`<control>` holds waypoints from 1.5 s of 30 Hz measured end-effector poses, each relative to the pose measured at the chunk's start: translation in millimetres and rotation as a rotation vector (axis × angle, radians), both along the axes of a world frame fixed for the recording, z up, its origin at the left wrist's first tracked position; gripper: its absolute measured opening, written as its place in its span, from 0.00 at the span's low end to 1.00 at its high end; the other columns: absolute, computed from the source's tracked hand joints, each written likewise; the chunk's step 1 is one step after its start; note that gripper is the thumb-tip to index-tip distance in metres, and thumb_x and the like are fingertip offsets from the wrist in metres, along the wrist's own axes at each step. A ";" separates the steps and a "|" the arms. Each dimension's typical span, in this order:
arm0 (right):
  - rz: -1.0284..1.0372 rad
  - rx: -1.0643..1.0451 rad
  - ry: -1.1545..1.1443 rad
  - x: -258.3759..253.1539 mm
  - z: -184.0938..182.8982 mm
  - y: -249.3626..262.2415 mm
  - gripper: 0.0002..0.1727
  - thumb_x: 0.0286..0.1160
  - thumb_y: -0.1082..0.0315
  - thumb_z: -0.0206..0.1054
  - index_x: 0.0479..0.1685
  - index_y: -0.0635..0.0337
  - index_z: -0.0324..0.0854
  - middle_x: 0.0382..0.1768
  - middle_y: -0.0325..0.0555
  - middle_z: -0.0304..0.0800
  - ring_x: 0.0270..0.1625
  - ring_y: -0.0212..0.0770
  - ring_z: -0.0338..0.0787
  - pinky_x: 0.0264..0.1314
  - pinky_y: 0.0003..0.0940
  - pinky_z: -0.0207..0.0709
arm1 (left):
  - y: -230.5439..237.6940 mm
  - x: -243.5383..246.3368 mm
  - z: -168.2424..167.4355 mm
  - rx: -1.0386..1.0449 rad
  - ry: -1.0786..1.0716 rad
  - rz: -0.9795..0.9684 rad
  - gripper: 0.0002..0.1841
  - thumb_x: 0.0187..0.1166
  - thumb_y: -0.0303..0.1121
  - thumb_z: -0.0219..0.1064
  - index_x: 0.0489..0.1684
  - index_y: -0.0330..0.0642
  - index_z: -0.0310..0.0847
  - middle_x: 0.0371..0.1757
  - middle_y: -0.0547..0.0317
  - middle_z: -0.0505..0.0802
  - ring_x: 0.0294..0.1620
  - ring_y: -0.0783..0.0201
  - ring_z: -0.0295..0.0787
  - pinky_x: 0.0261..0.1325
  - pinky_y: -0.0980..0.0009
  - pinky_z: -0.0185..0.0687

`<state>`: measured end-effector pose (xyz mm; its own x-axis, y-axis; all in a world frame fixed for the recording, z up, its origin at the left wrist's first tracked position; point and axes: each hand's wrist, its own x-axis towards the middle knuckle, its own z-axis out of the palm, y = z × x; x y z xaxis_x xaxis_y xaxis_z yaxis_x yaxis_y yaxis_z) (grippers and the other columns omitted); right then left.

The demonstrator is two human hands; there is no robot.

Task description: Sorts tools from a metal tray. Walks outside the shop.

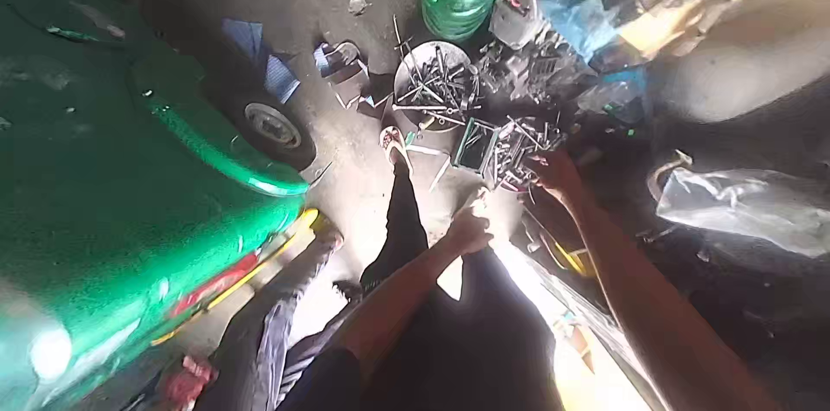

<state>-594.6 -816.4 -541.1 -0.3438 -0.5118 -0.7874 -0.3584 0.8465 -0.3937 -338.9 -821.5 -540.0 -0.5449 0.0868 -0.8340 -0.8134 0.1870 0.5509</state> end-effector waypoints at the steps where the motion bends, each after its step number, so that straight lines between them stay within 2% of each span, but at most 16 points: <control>1: 0.023 -0.007 0.041 -1.0 -16.6 -36.9 0.19 0.85 0.51 0.66 0.60 0.55 0.90 0.53 0.55 0.94 0.53 0.54 0.94 0.61 0.63 0.84 | -15.0 -8.6 -26.7 0.003 0.004 -0.011 0.24 0.83 0.54 0.60 0.64 0.47 0.86 0.63 0.42 0.91 0.69 0.40 0.86 0.66 0.32 0.79; 5: -0.044 0.034 0.011 39.6 -139.0 -153.5 0.19 0.86 0.53 0.66 0.61 0.57 0.88 0.51 0.52 0.95 0.48 0.49 0.95 0.55 0.55 0.88 | -66.6 -4.1 -118.4 0.055 -0.070 0.015 0.23 0.85 0.51 0.58 0.65 0.45 0.84 0.63 0.42 0.91 0.68 0.40 0.87 0.64 0.33 0.81; 8: 0.216 0.041 0.066 64.4 -262.5 -219.9 0.18 0.82 0.52 0.67 0.58 0.53 0.92 0.55 0.53 0.94 0.60 0.54 0.92 0.68 0.62 0.80 | -97.0 14.4 -175.0 0.102 -0.177 0.066 0.25 0.85 0.49 0.58 0.76 0.46 0.78 0.66 0.42 0.90 0.68 0.40 0.87 0.65 0.36 0.82; 10: 0.338 0.032 0.104 80.8 -344.8 -262.4 0.19 0.81 0.51 0.66 0.59 0.50 0.91 0.59 0.54 0.92 0.66 0.57 0.88 0.71 0.65 0.77 | -115.5 28.1 -204.2 0.162 -0.320 -0.007 0.26 0.83 0.49 0.62 0.72 0.42 0.79 0.66 0.38 0.88 0.68 0.35 0.86 0.63 0.33 0.81; 13: 0.331 0.063 0.129 99.4 -433.1 -311.3 0.22 0.82 0.49 0.63 0.66 0.46 0.89 0.62 0.53 0.91 0.68 0.58 0.88 0.67 0.67 0.78 | -120.5 26.4 -214.1 0.253 -0.369 -0.071 0.27 0.75 0.47 0.72 0.68 0.39 0.82 0.68 0.35 0.87 0.69 0.30 0.82 0.61 0.28 0.79; 16: 0.265 0.077 0.169 111.6 -487.5 -369.4 0.25 0.81 0.48 0.63 0.72 0.48 0.83 0.68 0.55 0.87 0.72 0.59 0.85 0.69 0.69 0.77 | -140.5 17.9 -222.5 0.345 -0.215 -0.046 0.28 0.85 0.50 0.61 0.80 0.46 0.74 0.74 0.41 0.84 0.73 0.37 0.82 0.66 0.34 0.80; 18: 0.274 0.129 0.239 120.0 -510.0 -391.6 0.25 0.76 0.51 0.65 0.69 0.50 0.82 0.64 0.56 0.89 0.67 0.60 0.88 0.62 0.70 0.79 | -153.1 17.4 -222.5 0.430 -0.167 -0.043 0.28 0.88 0.50 0.57 0.83 0.47 0.71 0.76 0.42 0.83 0.76 0.38 0.80 0.69 0.35 0.78; 21: 0.383 0.248 0.311 134.1 -524.1 -425.1 0.29 0.67 0.57 0.71 0.67 0.64 0.79 0.62 0.66 0.87 0.62 0.68 0.89 0.55 0.74 0.79 | -183.0 23.8 -226.0 0.434 -0.248 -0.050 0.28 0.83 0.49 0.63 0.78 0.44 0.75 0.78 0.42 0.81 0.76 0.35 0.78 0.67 0.33 0.78; 24: 0.400 0.252 0.350 135.5 -540.2 -436.5 0.25 0.66 0.61 0.72 0.61 0.67 0.82 0.62 0.67 0.87 0.63 0.68 0.88 0.55 0.73 0.80 | -196.7 29.6 -233.0 0.379 -0.293 -0.068 0.33 0.78 0.46 0.65 0.83 0.43 0.71 0.81 0.41 0.78 0.75 0.30 0.76 0.62 0.30 0.77; 28: 0.167 0.146 0.349 124.4 -538.2 -448.9 0.33 0.66 0.56 0.72 0.74 0.60 0.77 0.68 0.59 0.86 0.68 0.59 0.88 0.62 0.66 0.81 | -214.9 21.4 -232.4 0.403 -0.301 -0.031 0.30 0.84 0.48 0.62 0.84 0.44 0.70 0.81 0.43 0.78 0.78 0.34 0.75 0.67 0.33 0.76; 32: 0.142 -0.077 0.339 101.7 -481.0 -440.8 0.21 0.71 0.53 0.68 0.58 0.56 0.85 0.55 0.47 0.91 0.60 0.46 0.90 0.62 0.52 0.82 | -188.4 17.9 -238.7 0.380 -0.245 0.020 0.30 0.86 0.52 0.58 0.82 0.47 0.71 0.79 0.44 0.80 0.76 0.37 0.79 0.68 0.35 0.78; 36: 0.046 -0.234 0.332 102.4 -409.1 -340.1 0.20 0.79 0.50 0.66 0.53 0.58 0.84 0.41 0.46 0.91 0.45 0.43 0.92 0.52 0.48 0.85 | -165.1 9.4 -240.4 0.336 -0.271 0.075 0.29 0.83 0.54 0.61 0.79 0.48 0.76 0.74 0.46 0.84 0.73 0.41 0.82 0.67 0.38 0.81; 39: -0.074 -0.058 0.215 121.6 -366.2 -241.2 0.21 0.85 0.49 0.63 0.61 0.54 0.86 0.41 0.46 0.95 0.42 0.45 0.94 0.49 0.55 0.87 | -155.1 -0.7 -244.0 0.377 -0.305 0.037 0.31 0.84 0.54 0.60 0.83 0.48 0.71 0.79 0.46 0.80 0.78 0.40 0.77 0.71 0.35 0.76; 41: -0.151 0.060 -0.055 142.2 -344.6 -170.4 0.19 0.88 0.54 0.62 0.63 0.59 0.85 0.40 0.50 0.94 0.39 0.46 0.93 0.47 0.53 0.88 | -139.1 -4.1 -243.7 0.375 -0.314 -0.020 0.33 0.84 0.55 0.59 0.85 0.49 0.69 0.82 0.46 0.79 0.78 0.37 0.77 0.72 0.32 0.74; 43: -0.479 0.198 -0.358 165.1 -334.8 -119.7 0.16 0.90 0.62 0.60 0.56 0.66 0.86 0.33 0.47 0.96 0.27 0.37 0.93 0.34 0.34 0.89 | -125.0 -9.3 -241.3 0.408 -0.336 -0.094 0.33 0.86 0.56 0.57 0.85 0.47 0.70 0.82 0.43 0.78 0.78 0.34 0.77 0.73 0.30 0.71; 45: -0.859 0.404 -0.595 180.7 -336.7 -81.0 0.22 0.94 0.58 0.51 0.56 0.69 0.83 0.32 0.49 0.95 0.22 0.38 0.90 0.25 0.32 0.84 | -102.5 -10.9 -239.1 0.456 -0.372 -0.166 0.32 0.84 0.57 0.57 0.81 0.46 0.73 0.80 0.40 0.80 0.77 0.33 0.78 0.71 0.28 0.72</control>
